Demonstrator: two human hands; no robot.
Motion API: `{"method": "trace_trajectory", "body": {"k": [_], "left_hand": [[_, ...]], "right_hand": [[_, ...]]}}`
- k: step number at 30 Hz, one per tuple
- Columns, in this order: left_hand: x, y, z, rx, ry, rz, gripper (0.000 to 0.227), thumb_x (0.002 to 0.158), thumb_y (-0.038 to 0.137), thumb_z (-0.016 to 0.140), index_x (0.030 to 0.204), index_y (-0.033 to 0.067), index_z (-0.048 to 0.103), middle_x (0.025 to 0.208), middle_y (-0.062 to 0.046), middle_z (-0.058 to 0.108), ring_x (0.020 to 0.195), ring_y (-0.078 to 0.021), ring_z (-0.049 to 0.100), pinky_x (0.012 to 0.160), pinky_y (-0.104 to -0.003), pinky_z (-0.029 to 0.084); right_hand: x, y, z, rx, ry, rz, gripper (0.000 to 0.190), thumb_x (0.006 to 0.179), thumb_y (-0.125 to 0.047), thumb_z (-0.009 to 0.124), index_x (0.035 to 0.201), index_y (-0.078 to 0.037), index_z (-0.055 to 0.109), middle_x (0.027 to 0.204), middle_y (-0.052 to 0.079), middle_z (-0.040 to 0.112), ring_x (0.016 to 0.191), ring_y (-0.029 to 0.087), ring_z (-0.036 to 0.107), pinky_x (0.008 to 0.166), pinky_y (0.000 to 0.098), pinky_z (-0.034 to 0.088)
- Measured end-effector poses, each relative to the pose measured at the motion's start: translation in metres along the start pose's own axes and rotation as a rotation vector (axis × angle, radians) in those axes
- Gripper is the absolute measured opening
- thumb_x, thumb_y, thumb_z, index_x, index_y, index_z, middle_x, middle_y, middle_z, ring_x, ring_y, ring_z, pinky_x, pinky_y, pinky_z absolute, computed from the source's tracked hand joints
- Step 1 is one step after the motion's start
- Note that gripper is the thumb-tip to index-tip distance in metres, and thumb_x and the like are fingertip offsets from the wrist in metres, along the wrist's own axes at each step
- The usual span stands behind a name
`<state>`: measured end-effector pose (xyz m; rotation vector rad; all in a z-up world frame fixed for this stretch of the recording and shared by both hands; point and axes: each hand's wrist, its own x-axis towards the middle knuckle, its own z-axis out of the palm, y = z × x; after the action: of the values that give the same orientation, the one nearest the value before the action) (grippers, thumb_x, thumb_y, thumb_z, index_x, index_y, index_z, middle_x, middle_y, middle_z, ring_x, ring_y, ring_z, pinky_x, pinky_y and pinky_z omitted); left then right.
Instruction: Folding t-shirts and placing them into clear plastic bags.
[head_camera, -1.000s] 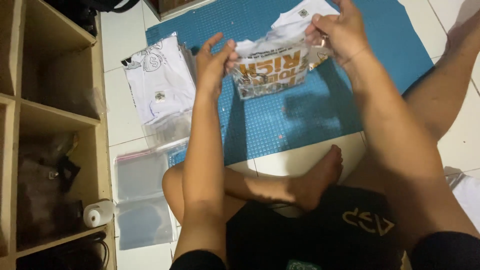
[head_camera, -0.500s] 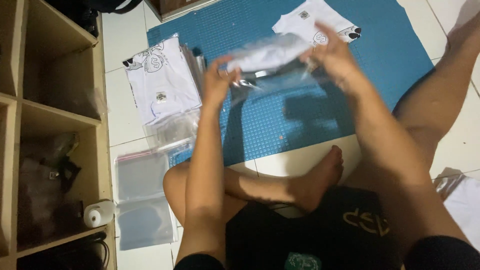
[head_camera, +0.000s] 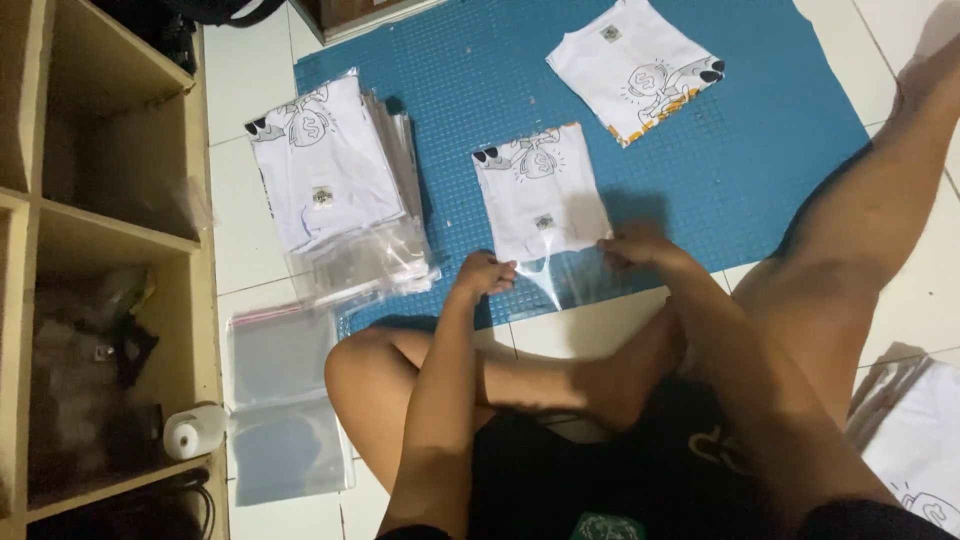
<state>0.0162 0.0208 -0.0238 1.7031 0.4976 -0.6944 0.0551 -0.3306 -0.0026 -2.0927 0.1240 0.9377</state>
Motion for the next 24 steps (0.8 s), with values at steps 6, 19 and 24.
{"method": "trace_trajectory", "body": {"k": [6, 19, 24], "left_hand": [[-0.046, 0.036, 0.003, 0.006, -0.046, -0.113, 0.05, 0.093, 0.022, 0.072, 0.131, -0.0078, 0.06, 0.1, -0.02, 0.075, 0.087, -0.0227, 0.075, 0.079, -0.033, 0.062], [-0.072, 0.052, -0.001, -0.025, -0.094, -0.125, 0.082, 0.089, 0.053, 0.079, 0.133, -0.0118, 0.056, 0.115, -0.029, 0.071, 0.101, -0.0312, 0.074, 0.089, -0.039, 0.061], [-0.034, 0.018, 0.007, 0.013, 0.104, 0.08, 0.049, 0.094, 0.043, 0.072, 0.09, -0.0054, 0.07, 0.075, -0.019, 0.071, 0.072, -0.0257, 0.077, 0.067, -0.036, 0.066]], "right_hand": [[-0.002, 0.02, 0.011, 0.372, 0.067, 0.019, 0.03, 0.097, -0.032, 0.073, 0.097, -0.002, 0.074, 0.077, 0.016, 0.073, 0.074, 0.03, 0.076, 0.066, 0.0435, 0.06], [-0.012, 0.018, 0.01, 0.52, 0.065, 0.091, 0.045, 0.094, -0.046, 0.077, 0.101, -0.002, 0.071, 0.077, 0.015, 0.065, 0.079, 0.031, 0.072, 0.068, 0.0451, 0.057], [0.001, 0.022, 0.006, 0.13, 0.182, 0.033, 0.049, 0.1, -0.046, 0.067, 0.104, 0.003, 0.074, 0.093, 0.022, 0.071, 0.086, 0.034, 0.071, 0.076, 0.05, 0.056]]}}
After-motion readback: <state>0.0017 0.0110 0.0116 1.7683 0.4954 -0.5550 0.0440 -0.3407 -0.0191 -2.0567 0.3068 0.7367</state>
